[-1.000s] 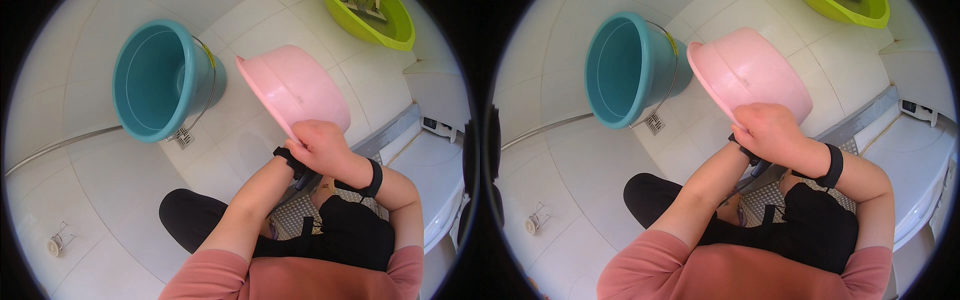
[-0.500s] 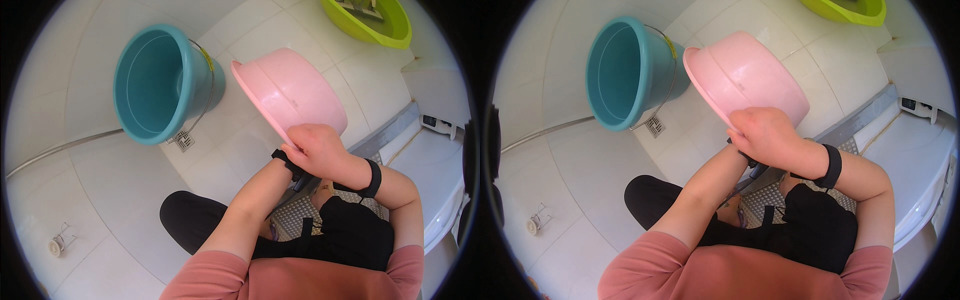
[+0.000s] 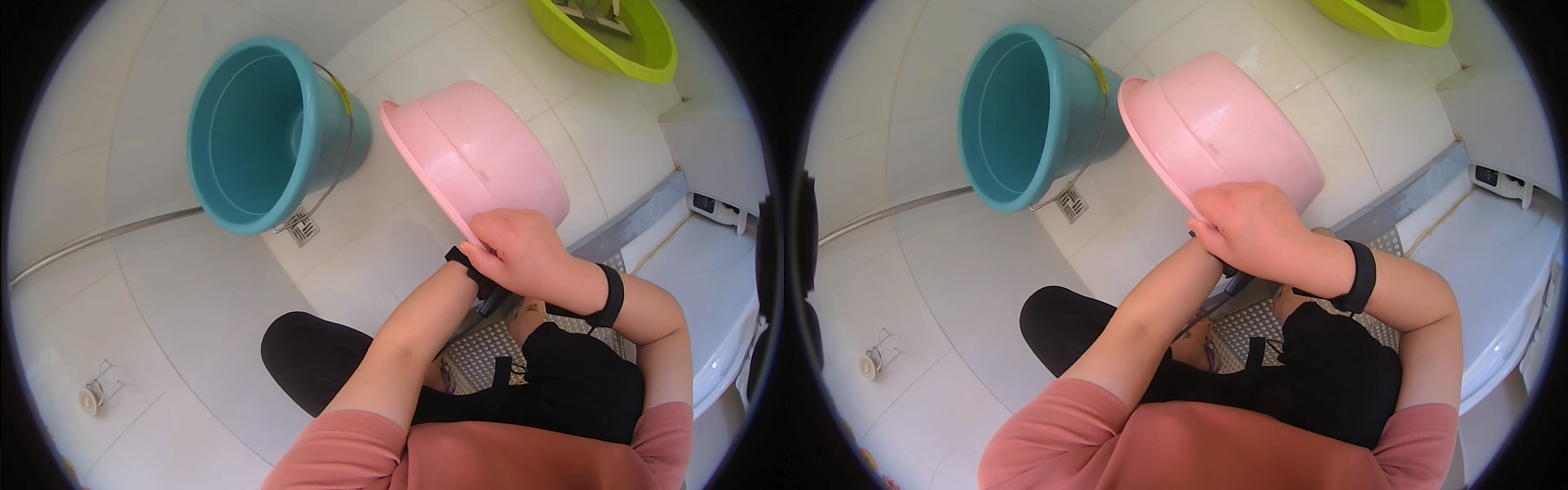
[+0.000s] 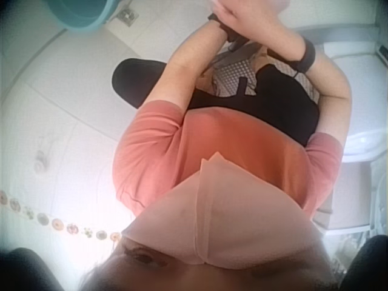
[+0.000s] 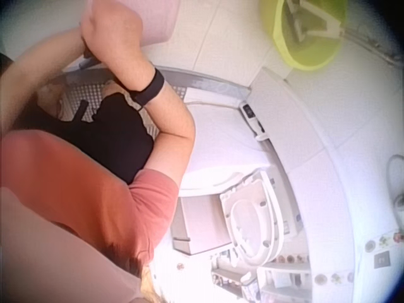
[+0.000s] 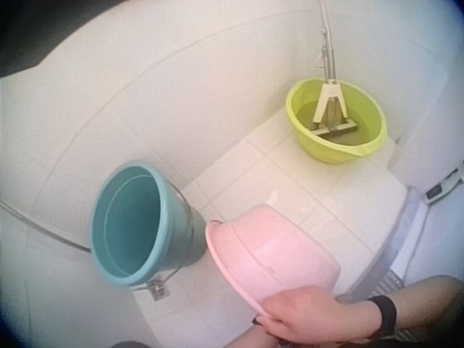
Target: The person sits on the bathroom floor and hand-washes a small load of clothes in a pink basin. They scrub and rinse the items by hand, repeatedly fill the basin with water from the shower head, and wring out the garments.
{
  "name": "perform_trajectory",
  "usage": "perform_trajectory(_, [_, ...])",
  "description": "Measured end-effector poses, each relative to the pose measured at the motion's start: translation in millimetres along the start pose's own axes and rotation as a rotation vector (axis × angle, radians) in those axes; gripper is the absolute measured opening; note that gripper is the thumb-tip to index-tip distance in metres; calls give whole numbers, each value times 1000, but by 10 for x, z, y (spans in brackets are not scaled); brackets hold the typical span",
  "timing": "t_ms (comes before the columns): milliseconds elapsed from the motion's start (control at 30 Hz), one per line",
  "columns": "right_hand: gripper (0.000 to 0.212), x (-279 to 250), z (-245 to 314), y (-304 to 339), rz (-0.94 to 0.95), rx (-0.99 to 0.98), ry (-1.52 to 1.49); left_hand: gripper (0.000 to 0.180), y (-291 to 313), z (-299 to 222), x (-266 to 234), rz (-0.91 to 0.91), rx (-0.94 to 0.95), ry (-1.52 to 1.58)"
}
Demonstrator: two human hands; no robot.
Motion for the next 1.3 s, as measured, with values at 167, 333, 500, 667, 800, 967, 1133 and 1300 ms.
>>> perform_trajectory(167, [21, -24, 1, -7, -31, -18, -8, 33, -119, 22, -32, -39, -1, 9])
perform_trajectory(333, [22, -543, -896, -14, -206, 496, -328, 33, -397, 21, -223, -204, -27, 27])
perform_trajectory(500, [41, -709, -1945, 328, -265, 855, -690, 37, -521, 69, -533, -404, -123, -42])
perform_trajectory(667, [58, -738, -2502, 759, -147, 1054, -409, 47, -496, 125, -491, -380, -213, 44])
perform_trajectory(800, [62, -564, -2728, 972, -87, 1168, -585, 48, -316, -137, -334, -190, -143, -188])
perform_trajectory(967, [58, -336, -2786, 1288, -174, 1253, -695, 52, 176, -512, -253, 26, -193, -474])
perform_trajectory(1133, [51, -676, -2457, 1540, -126, 1312, -549, 55, 450, -899, -289, -96, -26, -726])
perform_trajectory(1300, [49, -1517, -1685, 1767, -133, 1341, -578, 56, 1285, -1466, -334, -513, 297, -1245])
Point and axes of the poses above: each hand's wrist, its own y-axis away from the middle knuckle, its own x-axis out of the palm, z = x × y, the point moved 8 cm from there along -y, towards the middle knuckle, and after that the axes turned 9 degrees about -z, right-handed, at the moved point
